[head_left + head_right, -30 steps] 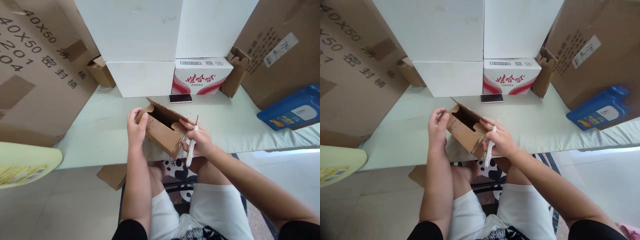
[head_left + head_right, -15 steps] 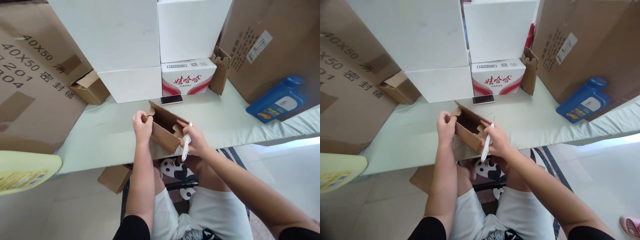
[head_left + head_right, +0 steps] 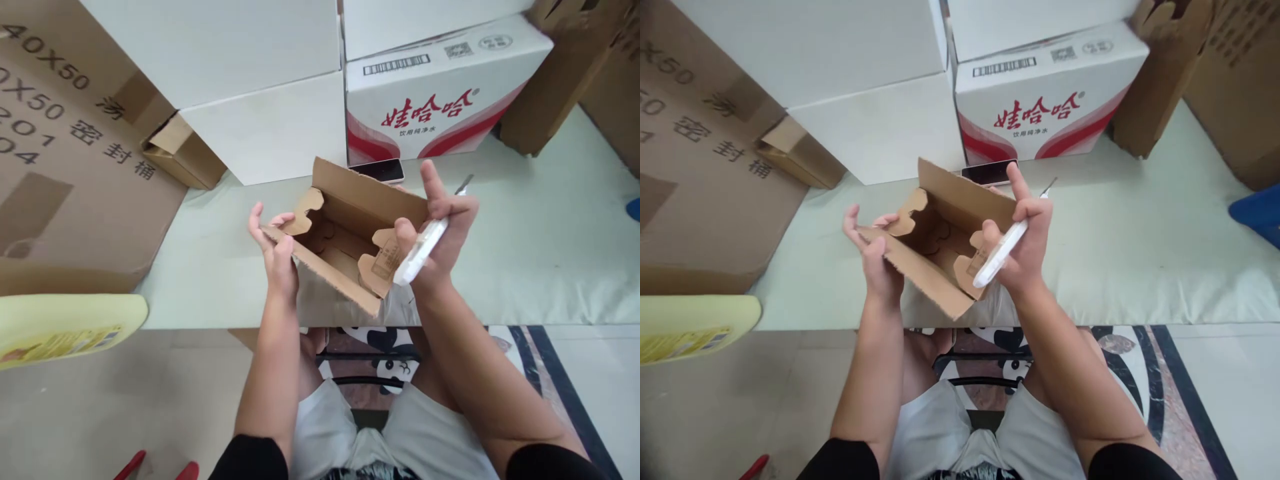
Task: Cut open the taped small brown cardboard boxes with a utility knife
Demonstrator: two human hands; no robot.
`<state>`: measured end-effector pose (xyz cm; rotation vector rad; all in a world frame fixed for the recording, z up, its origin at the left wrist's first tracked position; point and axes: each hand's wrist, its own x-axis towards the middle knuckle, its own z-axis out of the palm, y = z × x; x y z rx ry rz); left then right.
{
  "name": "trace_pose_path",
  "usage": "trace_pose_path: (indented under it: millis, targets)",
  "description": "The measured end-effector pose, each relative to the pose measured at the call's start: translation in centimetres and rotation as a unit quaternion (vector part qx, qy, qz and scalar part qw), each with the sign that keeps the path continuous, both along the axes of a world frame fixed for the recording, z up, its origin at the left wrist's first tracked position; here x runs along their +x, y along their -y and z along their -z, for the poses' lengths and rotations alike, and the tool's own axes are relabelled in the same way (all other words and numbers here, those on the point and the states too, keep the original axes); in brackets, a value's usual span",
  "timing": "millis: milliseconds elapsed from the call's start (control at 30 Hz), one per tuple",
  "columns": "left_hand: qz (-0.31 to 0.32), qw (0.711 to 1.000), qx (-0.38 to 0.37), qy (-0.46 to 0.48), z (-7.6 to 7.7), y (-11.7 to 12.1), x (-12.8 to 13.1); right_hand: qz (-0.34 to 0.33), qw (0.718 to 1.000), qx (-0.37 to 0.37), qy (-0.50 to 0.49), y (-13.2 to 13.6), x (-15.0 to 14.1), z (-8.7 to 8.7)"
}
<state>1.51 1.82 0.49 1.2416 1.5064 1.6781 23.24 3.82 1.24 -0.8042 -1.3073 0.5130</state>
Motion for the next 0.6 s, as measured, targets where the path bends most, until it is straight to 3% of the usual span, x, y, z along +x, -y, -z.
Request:
trace_pose_path:
  millis: [100,167,300,467,600]
  targets:
    - [0.015,1.0,0.013,-0.009,0.4,0.2,-0.4,0.009,0.997,-0.034,-0.074,0.8,0.1,-0.8]
    - [0.028,0.999,0.018,-0.006,0.4,0.3,-0.7,-0.039,0.993,-0.076,-0.077,1.3,0.6,-1.1]
    - [0.017,0.999,0.019,-0.026,0.5,0.2,-0.3,-0.137,0.979,-0.149,-0.003,1.8,2.0,-0.9]
    - [0.008,0.999,0.044,-0.019,0.7,0.9,1.1,-0.158,0.976,-0.105,0.107,2.0,2.5,0.1]
    - [0.035,0.971,0.023,-0.234,0.4,1.8,1.5,-0.166,0.976,-0.12,0.079,2.3,2.3,0.3]
